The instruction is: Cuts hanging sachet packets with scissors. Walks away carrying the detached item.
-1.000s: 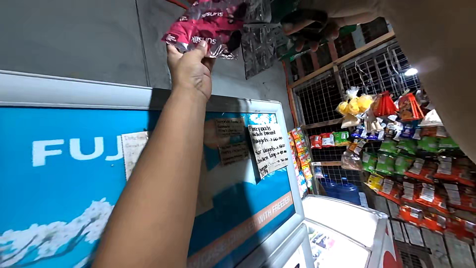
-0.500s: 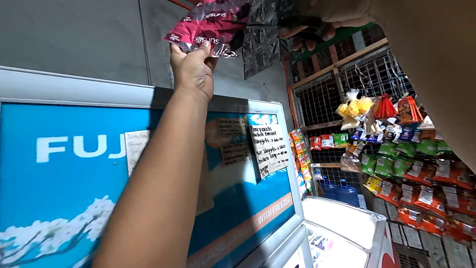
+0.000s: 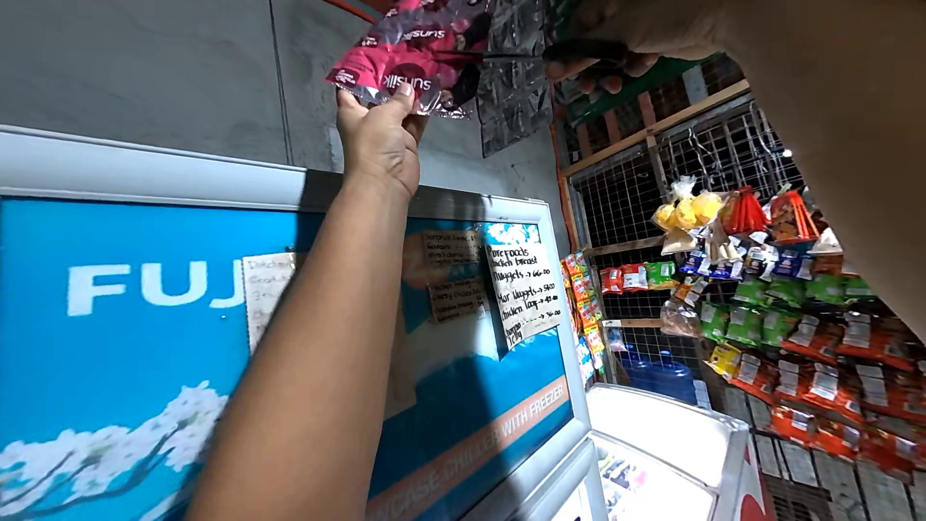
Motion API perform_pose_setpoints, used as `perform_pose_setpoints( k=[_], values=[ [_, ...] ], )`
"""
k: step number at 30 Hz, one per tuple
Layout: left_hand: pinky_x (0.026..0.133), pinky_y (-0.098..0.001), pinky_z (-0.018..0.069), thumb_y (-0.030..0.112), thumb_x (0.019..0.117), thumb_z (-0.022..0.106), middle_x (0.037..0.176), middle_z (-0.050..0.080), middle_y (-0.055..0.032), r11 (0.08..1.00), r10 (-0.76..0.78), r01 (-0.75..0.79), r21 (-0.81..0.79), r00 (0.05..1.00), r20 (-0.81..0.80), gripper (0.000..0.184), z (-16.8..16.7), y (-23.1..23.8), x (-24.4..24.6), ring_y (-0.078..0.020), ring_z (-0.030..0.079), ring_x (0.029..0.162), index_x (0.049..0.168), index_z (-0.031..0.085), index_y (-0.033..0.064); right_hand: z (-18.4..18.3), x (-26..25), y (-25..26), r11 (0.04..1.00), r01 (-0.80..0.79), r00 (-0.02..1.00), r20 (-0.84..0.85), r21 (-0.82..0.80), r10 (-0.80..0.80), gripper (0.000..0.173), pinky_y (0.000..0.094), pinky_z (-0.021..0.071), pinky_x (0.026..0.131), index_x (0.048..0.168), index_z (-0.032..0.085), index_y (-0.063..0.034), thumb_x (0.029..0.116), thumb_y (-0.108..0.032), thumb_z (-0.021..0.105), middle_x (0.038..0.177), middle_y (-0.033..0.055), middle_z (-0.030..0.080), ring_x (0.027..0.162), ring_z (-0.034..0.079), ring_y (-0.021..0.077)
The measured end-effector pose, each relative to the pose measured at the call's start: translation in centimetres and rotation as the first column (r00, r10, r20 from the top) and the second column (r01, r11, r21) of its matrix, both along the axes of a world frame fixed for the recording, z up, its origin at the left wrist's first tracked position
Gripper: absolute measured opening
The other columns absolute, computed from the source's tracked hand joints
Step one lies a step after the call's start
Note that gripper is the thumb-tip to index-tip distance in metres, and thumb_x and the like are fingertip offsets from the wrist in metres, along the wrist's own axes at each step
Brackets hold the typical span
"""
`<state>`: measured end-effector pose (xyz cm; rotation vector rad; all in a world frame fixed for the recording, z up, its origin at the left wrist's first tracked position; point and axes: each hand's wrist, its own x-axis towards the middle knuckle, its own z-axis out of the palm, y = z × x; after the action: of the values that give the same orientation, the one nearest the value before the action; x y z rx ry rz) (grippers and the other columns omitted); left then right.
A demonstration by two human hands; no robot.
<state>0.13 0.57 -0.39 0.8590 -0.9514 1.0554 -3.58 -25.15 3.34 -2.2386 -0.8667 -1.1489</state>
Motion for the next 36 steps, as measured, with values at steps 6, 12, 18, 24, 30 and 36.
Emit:
perform_pose_setpoints(
  k=[6, 12, 18, 24, 30, 36],
  values=[
    [0.086, -0.0287, 0.059, -0.013, 0.0974, 0.052, 0.126, 0.051, -0.0134, 1.0, -0.006, 0.006, 0.003, 1.0, 0.001, 0.061, -0.2, -0.1, 0.3, -0.0167, 0.065, 0.102, 0.149, 0.026, 0.0073, 0.0, 0.4, -0.2, 1.0, -0.019, 1.0, 0.001, 0.012, 0.019, 0.029, 0.0147, 0.0378, 0.051, 0.103, 0.066, -0.0159, 0.0982, -0.044, 0.063, 0.078, -0.0054, 0.065, 0.059, 0.053, 0.0009],
    [0.086, -0.0276, 0.0587, -0.013, 0.0972, 0.052, 0.124, 0.051, -0.0128, 1.0, -0.011, 0.011, -0.005, 1.0, -0.011, 0.061, -0.3, -0.3, 0.7, -0.0155, 0.065, 0.1, 0.148, 0.026, 0.0073, 0.3, 1.0, -0.6, 1.0, -0.015, 1.0, 0.027, -0.025, 0.016, 0.026, 0.0148, 0.0365, 0.051, 0.101, 0.064, -0.0156, 0.0984, -0.041, 0.064, 0.078, -0.0056, 0.065, 0.059, 0.052, 0.0007],
    [0.08, -0.0284, 0.0595, -0.009, 0.0979, 0.052, 0.113, 0.056, -0.0143, 0.989, -0.115, 0.11, -0.097, 0.992, -0.048, 0.051, 0.0, -1.7, 1.1, -0.0174, 0.067, 0.092, 0.143, 0.033, 0.0054, 0.5, 1.5, -1.0, 0.999, 0.023, 0.998, 0.051, -0.034, -0.021, 0.025, 0.0161, 0.0368, 0.051, 0.099, 0.067, -0.0175, 0.0976, -0.043, 0.065, 0.077, -0.007, 0.066, 0.058, 0.052, 0.0003],
    [0.077, -0.0251, 0.06, 0.007, 0.1006, 0.062, 0.103, 0.063, -0.0111, 0.982, -0.168, 0.153, -0.109, 0.975, -0.148, 0.039, 0.1, -4.3, 1.2, -0.0145, 0.069, 0.085, 0.135, 0.043, 0.0028, 0.4, 1.6, -1.8, 1.0, -0.01, 0.998, 0.056, -0.011, 0.011, 0.026, 0.0137, 0.0386, 0.05, 0.096, 0.067, -0.0152, 0.097, -0.041, 0.067, 0.071, -0.007, 0.063, 0.054, 0.051, -0.0004],
    [0.075, -0.0286, 0.0592, -0.011, 0.0919, 0.063, 0.109, 0.055, -0.0133, 0.996, 0.057, -0.061, -0.072, 0.997, -0.044, 0.068, 0.6, -3.2, 2.1, -0.016, 0.065, 0.084, 0.147, 0.027, 0.0076, -0.4, 1.2, -1.8, 0.997, 0.078, 0.997, 0.023, 0.028, -0.079, 0.035, 0.0183, 0.0356, 0.053, 0.102, 0.068, -0.0157, 0.0979, -0.05, 0.061, 0.075, -0.0055, 0.066, 0.058, 0.051, 0.0019],
    [0.075, -0.0295, 0.0597, -0.011, 0.092, 0.062, 0.116, 0.054, -0.0154, 0.993, 0.049, -0.049, -0.108, 0.999, -0.009, 0.075, 0.9, -2.4, 1.6, -0.0186, 0.066, 0.089, 0.153, 0.021, 0.0093, -0.2, 1.6, -0.8, 1.0, 0.009, 1.0, -0.009, 0.014, -0.009, 0.037, 0.0174, 0.0394, 0.054, 0.101, 0.068, -0.0157, 0.0986, -0.051, 0.059, 0.079, -0.0054, 0.067, 0.061, 0.055, 0.0019]
  ],
)
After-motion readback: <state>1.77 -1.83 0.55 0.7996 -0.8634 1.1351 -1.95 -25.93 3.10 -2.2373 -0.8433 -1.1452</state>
